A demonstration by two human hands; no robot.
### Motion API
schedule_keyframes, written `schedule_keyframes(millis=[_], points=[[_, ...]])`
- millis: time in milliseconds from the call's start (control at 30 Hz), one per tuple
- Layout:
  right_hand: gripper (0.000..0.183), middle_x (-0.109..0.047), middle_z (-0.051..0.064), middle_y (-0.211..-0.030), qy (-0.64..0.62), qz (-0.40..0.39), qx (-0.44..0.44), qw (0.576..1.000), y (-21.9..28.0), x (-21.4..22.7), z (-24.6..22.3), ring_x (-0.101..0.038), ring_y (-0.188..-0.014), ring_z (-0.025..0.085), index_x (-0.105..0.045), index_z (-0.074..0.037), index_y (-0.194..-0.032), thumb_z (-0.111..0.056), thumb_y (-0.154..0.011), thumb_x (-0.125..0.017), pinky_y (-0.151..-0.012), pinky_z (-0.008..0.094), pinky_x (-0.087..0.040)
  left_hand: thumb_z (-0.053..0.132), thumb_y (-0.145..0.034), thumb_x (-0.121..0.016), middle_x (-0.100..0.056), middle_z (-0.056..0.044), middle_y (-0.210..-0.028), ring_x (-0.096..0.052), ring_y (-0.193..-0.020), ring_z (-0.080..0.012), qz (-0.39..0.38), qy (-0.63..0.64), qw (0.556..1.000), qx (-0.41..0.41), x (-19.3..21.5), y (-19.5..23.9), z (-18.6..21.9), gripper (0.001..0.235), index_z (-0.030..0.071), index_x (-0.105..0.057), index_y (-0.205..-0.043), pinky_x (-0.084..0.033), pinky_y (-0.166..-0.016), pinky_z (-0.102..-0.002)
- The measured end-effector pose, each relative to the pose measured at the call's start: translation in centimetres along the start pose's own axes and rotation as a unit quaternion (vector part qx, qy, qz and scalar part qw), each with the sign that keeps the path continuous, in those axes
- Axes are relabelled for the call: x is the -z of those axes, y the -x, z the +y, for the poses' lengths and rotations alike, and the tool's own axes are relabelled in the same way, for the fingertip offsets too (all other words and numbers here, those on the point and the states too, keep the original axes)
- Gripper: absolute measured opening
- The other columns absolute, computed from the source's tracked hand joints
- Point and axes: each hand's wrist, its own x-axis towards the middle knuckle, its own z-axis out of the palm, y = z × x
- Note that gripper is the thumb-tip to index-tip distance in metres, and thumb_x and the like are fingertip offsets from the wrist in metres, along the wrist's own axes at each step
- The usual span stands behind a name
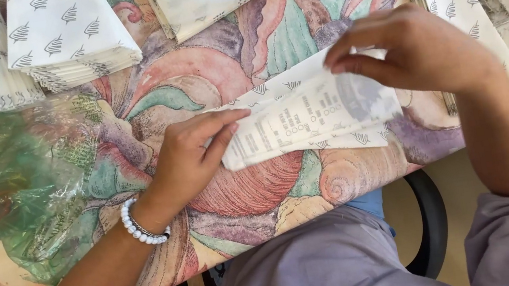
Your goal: Folding paper wrappers into a specific shape and stacking them on a table.
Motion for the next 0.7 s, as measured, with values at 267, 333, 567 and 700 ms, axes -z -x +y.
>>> schedule_keyframes(millis=[267,333,567,700], points=[[0.095,-0.063,0.017,-0.13,-0.156,0.17,-0.196,0.953,4.2,-5.1,6.4,-0.06,-0.118,0.023,-0.041,0.0,-0.156,-0.009,-0.074,-0.087,-0.101,0.036,-0.05,0.018,-0.087,-0.085,-0.079,-0.003,-0.093,-0.07,-0.075,-0.0094,0.133,-0.01,0.986,0.104,0.1,-0.5,-0.2,0.017,0.006,-0.078,-0.098,-0.052,-0.066,-0.024],[0.075,-0.066,0.007,-0.123,-0.195,0.189,-0.307,0.912,4.8,-5.6,6.9,-0.057,-0.115,0.011,-0.054,-0.002,-0.148,-0.003,-0.08,-0.086,-0.09,0.023,-0.049,0.019,-0.087,-0.085,-0.079,-0.001,-0.092,-0.068,-0.076,-0.008,0.128,0.002,0.985,0.115,0.5,-0.6,-0.1,0.017,0.007,-0.078,-0.096,-0.05,-0.064,-0.024],[0.027,-0.073,0.004,-0.111,-0.218,0.211,-0.328,0.895,6.3,-6.1,8.1,-0.066,-0.105,0.008,-0.073,-0.005,-0.108,-0.008,-0.086,-0.089,-0.085,0.023,-0.058,0.011,-0.088,-0.082,-0.077,-0.003,-0.097,-0.07,-0.084,-0.0131,0.096,0.001,0.988,0.121,0.9,-0.4,-0.2,0.017,0.007,-0.074,-0.102,-0.053,-0.074,-0.026],[0.019,-0.074,0.005,-0.098,-0.18,0.248,-0.335,0.891,7.7,-5.7,7.3,-0.063,-0.085,0.003,-0.077,-0.007,-0.108,-0.006,-0.094,-0.089,-0.066,0.017,-0.046,0.01,-0.086,-0.085,-0.076,-0.005,-0.097,-0.073,-0.091,-0.0177,0.098,0.001,0.99,0.099,0.7,-0.4,0.0,0.018,0.007,-0.073,-0.099,-0.056,-0.084,-0.029]])
